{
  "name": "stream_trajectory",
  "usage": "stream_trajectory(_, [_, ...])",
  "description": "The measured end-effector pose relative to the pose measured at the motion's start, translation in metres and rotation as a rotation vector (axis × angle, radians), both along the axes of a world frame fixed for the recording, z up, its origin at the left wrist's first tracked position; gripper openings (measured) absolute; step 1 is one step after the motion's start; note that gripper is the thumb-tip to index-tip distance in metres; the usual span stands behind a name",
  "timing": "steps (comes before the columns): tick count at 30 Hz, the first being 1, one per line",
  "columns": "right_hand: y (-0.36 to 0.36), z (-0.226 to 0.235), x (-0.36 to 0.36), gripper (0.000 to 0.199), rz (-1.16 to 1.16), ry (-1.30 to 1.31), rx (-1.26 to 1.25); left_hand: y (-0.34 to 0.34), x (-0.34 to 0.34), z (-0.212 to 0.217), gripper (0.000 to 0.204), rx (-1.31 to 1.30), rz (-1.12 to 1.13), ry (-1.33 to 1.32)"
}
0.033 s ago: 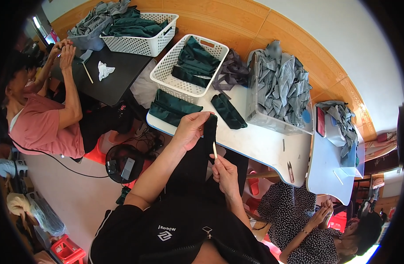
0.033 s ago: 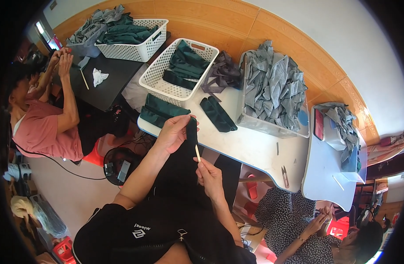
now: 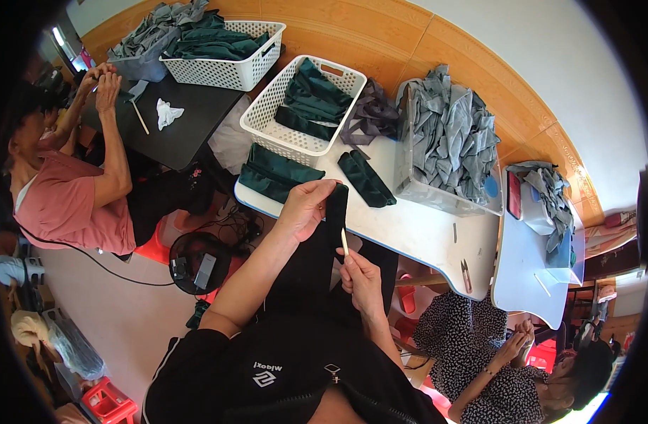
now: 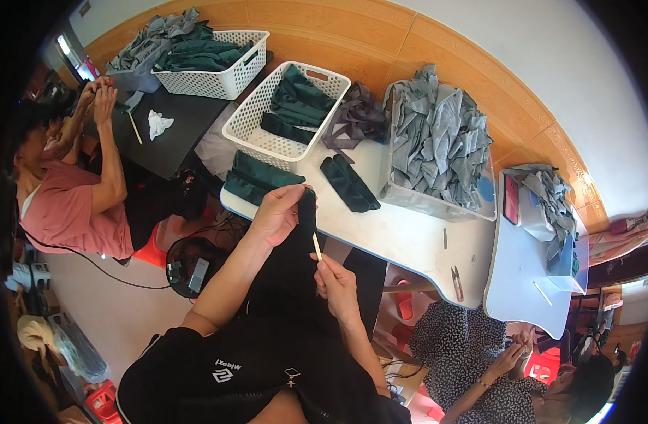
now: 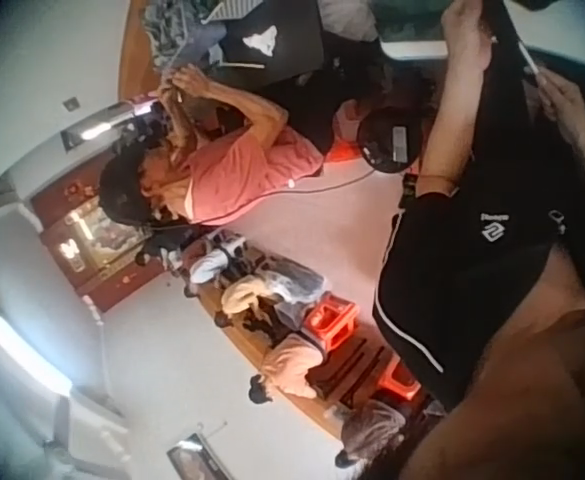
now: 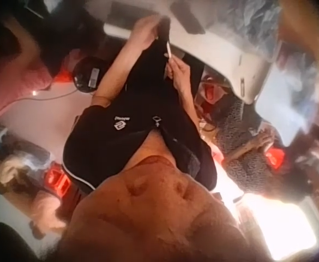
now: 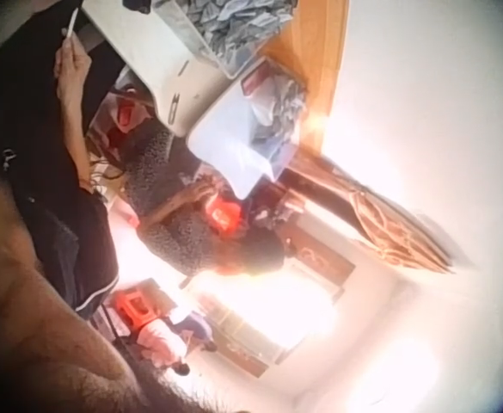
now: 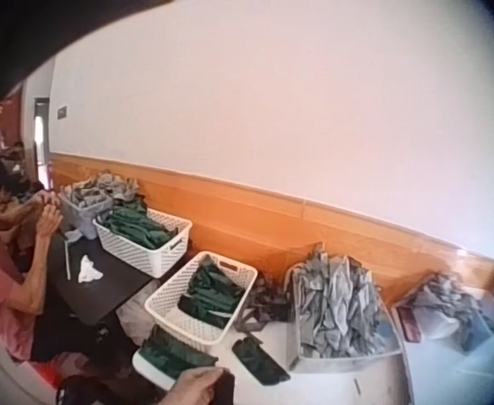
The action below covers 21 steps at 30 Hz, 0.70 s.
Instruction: Turning sewn fabric tubes inside out using a wooden stick in a textile manufacturing setting.
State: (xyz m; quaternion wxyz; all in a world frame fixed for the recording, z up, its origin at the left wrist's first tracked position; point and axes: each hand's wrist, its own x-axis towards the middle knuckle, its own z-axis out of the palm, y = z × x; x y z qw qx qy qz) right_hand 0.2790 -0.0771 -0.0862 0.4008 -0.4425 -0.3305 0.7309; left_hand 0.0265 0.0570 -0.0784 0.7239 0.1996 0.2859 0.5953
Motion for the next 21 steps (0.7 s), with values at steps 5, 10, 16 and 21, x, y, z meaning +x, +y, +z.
stream_trajectory(5, [-0.005, -0.006, 0.004, 0.039, -0.003, 0.013, 0.003, 0.002, 0.014, -0.021, 0.023, -0.097, 0.106, -0.11])
stream_trajectory(10, [-0.01, -0.006, 0.001, 0.038, -0.128, 0.114, 0.042, -0.012, 0.025, -0.045, 0.021, -0.033, 0.16, -0.123])
stream_trajectory(16, [-0.015, -0.006, -0.002, 0.038, -0.124, 0.108, 0.001, -0.019, 0.036, -0.008, 0.022, 0.002, 0.075, 0.048])
stream_trajectory(21, [-0.018, -0.004, -0.003, 0.039, -0.071, 0.044, 0.013, 0.001, 0.013, 0.019, 0.048, 0.082, -0.085, -0.05])
